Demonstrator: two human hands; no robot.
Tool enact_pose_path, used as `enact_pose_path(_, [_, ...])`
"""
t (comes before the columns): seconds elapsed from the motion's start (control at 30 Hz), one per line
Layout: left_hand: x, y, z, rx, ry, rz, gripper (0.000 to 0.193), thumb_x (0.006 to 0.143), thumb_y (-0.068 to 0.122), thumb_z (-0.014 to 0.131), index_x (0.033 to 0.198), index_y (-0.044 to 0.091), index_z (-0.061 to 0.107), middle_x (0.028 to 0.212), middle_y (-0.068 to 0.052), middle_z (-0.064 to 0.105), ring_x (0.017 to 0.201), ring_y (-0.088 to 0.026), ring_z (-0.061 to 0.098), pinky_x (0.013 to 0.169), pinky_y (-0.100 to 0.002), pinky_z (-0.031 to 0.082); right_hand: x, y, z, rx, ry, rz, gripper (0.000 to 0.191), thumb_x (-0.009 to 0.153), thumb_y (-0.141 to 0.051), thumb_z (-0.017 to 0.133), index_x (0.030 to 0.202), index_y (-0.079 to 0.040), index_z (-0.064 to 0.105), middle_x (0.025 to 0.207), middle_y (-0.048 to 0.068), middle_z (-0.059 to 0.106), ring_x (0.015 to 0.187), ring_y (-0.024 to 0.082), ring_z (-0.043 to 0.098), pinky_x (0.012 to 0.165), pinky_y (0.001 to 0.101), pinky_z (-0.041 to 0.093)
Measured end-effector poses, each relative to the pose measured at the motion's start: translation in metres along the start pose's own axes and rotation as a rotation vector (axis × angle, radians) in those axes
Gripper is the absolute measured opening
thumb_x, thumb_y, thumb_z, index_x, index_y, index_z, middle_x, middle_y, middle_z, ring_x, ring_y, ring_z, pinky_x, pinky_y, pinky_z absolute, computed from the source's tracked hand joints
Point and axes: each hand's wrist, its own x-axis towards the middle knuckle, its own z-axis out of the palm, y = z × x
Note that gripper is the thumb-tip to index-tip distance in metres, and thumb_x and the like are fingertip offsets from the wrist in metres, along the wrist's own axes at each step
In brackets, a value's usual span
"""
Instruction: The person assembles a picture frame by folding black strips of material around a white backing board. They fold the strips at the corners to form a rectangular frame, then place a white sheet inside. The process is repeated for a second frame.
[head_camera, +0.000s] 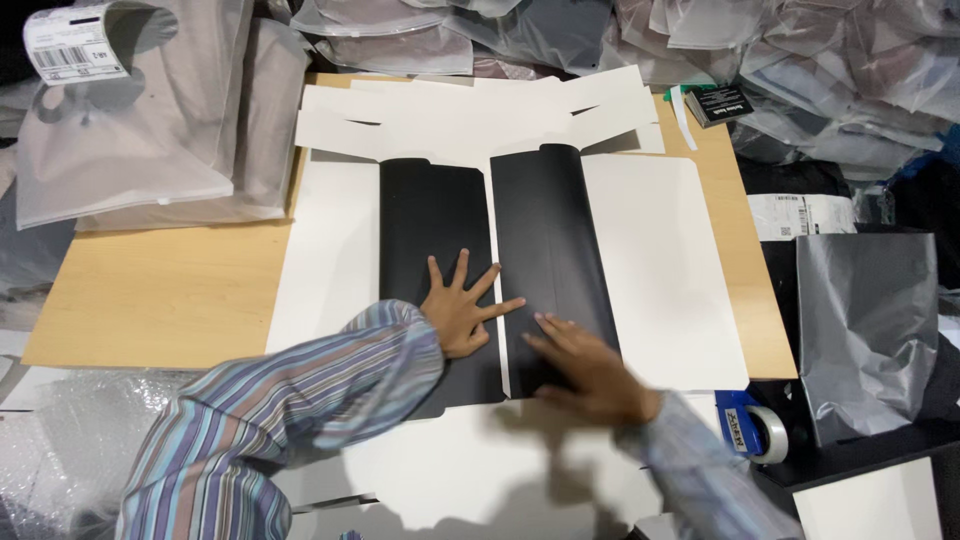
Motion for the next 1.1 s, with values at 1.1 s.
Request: enact_pose_path(1.1, [-0.022,0.002,-0.005,-0.216,0.052,0.029,0.075,0.088,0.035,0.059,0.156,0.044,0.031,0.171,-0.008,0.01,0.153,-0.052,-0.001,0.106,-0.088,-0.002,0.04,0.072,0.014,-0.368,0.117,-0.055,0.066,0.102,-0.033,0.043,0.158,-0.001,0.028,0.167,0.019,0.025,0.156,0.032,0.02,0.126,0.0471,0.014])
